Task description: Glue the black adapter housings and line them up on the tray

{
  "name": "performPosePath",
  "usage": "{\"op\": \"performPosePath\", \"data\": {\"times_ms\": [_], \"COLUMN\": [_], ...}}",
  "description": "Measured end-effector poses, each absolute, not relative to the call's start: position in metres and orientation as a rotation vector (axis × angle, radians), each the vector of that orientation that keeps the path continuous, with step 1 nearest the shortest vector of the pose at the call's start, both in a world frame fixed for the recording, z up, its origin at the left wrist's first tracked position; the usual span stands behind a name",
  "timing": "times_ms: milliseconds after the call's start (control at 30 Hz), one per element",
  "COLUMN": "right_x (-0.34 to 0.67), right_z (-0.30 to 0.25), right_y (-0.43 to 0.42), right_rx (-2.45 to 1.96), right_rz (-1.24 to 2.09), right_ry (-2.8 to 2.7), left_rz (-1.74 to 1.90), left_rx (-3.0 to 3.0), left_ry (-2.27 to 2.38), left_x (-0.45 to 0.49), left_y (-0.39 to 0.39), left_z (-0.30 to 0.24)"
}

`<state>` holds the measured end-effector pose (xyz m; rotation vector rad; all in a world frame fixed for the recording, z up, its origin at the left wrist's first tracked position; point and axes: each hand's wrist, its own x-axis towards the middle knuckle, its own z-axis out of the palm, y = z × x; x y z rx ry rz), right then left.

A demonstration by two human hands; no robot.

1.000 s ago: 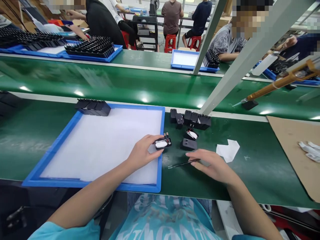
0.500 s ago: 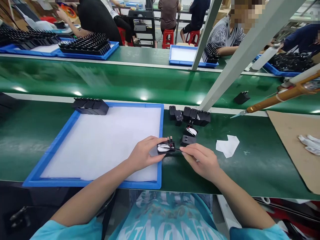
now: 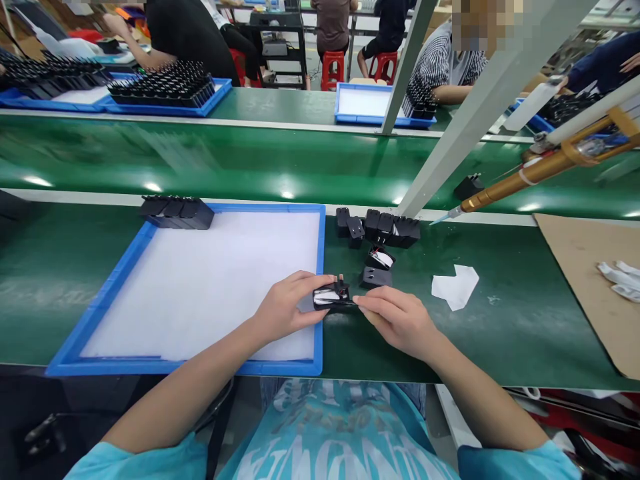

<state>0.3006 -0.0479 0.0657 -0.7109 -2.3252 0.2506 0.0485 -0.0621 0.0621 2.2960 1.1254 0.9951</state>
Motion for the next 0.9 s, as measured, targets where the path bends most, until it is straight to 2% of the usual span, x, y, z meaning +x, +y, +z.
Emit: {"op": "performPosePath", "data": {"times_ms": [200, 467, 700, 800, 900], "right_x": [0.306, 0.312, 0.328, 0.334, 0.335], "right_z": [0.065, 0.067, 0.077, 0.079, 0.075], "right_y": [-0.048, -0.043, -0.037, -0.036, -0.036], "right_rx": [-0.695, -0.760, -0.855, -0.921, -0.966], "right_rz": [0.319, 0.242, 0.511, 0.764, 0.864], "right_ry": [-2.381, -2.343, -2.189, -2.378, -2.636], "left_rz": [0.950, 0.845, 0.666, 0.495, 0.460], "left_rx": [2.273, 2.237, 2.099, 1.966, 1.908], "left_ry": [1.147, 1.228, 1.514, 1.672, 1.732], "left_x": [0.047, 0.047, 0.028, 0.010, -0.006], "left_y": [-0.061, -0.063, -0.056, -0.050, -0.044], "left_z": [0.062, 0.062, 0.067, 0.072, 0.073]}}
